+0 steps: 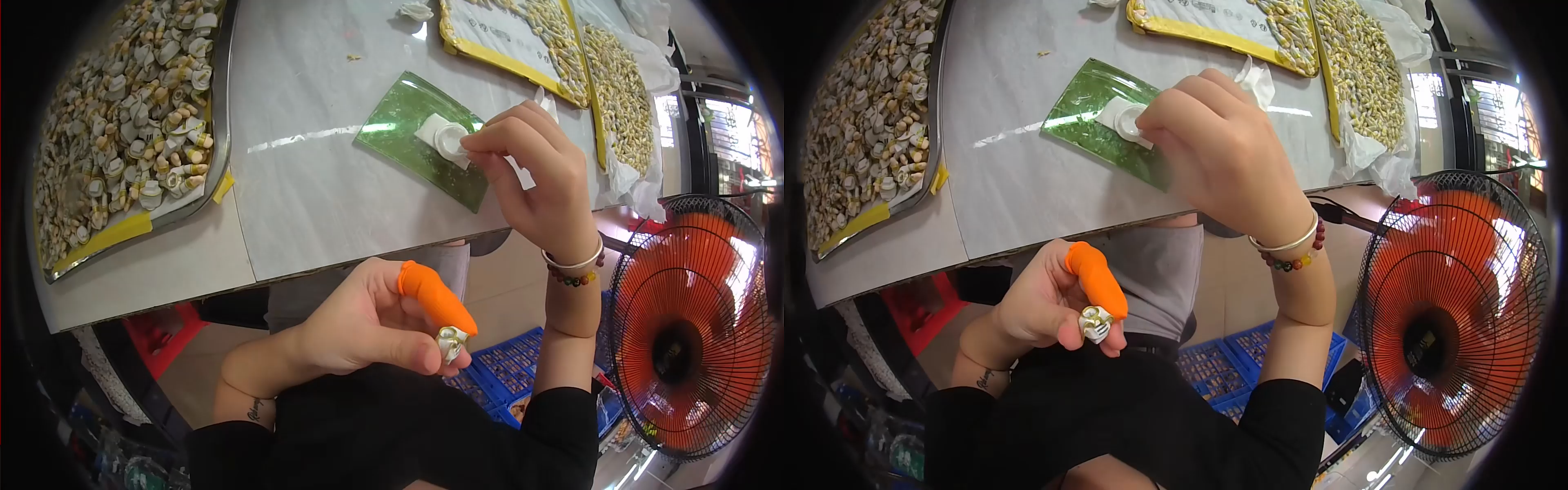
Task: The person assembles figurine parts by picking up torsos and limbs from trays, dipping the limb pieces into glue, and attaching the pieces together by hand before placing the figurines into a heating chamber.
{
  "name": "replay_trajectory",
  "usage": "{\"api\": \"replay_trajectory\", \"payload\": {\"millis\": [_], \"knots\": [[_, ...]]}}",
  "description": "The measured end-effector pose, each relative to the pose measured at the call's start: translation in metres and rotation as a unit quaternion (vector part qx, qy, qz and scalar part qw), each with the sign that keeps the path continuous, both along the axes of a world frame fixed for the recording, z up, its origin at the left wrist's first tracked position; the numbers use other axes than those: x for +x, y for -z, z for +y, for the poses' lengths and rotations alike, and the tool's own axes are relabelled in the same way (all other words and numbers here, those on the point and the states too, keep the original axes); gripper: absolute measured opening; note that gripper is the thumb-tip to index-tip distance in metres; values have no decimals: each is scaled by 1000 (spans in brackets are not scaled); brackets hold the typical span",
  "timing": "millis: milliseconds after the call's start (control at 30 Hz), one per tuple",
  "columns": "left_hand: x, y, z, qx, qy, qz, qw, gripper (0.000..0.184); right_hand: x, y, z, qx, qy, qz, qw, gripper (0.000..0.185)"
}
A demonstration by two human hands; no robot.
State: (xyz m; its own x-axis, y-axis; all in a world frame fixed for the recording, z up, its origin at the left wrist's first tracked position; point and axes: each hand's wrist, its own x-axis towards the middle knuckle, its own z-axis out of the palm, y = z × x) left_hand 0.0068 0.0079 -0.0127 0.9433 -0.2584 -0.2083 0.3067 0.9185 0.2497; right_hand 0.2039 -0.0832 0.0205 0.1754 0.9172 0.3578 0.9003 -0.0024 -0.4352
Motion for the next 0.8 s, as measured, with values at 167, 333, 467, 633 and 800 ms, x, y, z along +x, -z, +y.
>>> {"api": "replay_trajectory", "payload": {"millis": [167,333,467,633,800], "knots": [[2,-3,0,-14,25,-3,1000,51,-2,2,2,-2,-6,-16,1000,14],[3,4,-5,-51,25,-3,998,48,-5,0,3,4,-4,-35,999,15],[3,6,-6,-90,23,3,996,44,-21,-11,-13,81,8,136,987,12],[4,12,-10,-186,7,-27,982,19,-49,-16,-28,143,-41,229,962,15],[5,12,-12,-176,18,-31,984,17,-57,-16,-30,130,-24,203,970,17]]}}
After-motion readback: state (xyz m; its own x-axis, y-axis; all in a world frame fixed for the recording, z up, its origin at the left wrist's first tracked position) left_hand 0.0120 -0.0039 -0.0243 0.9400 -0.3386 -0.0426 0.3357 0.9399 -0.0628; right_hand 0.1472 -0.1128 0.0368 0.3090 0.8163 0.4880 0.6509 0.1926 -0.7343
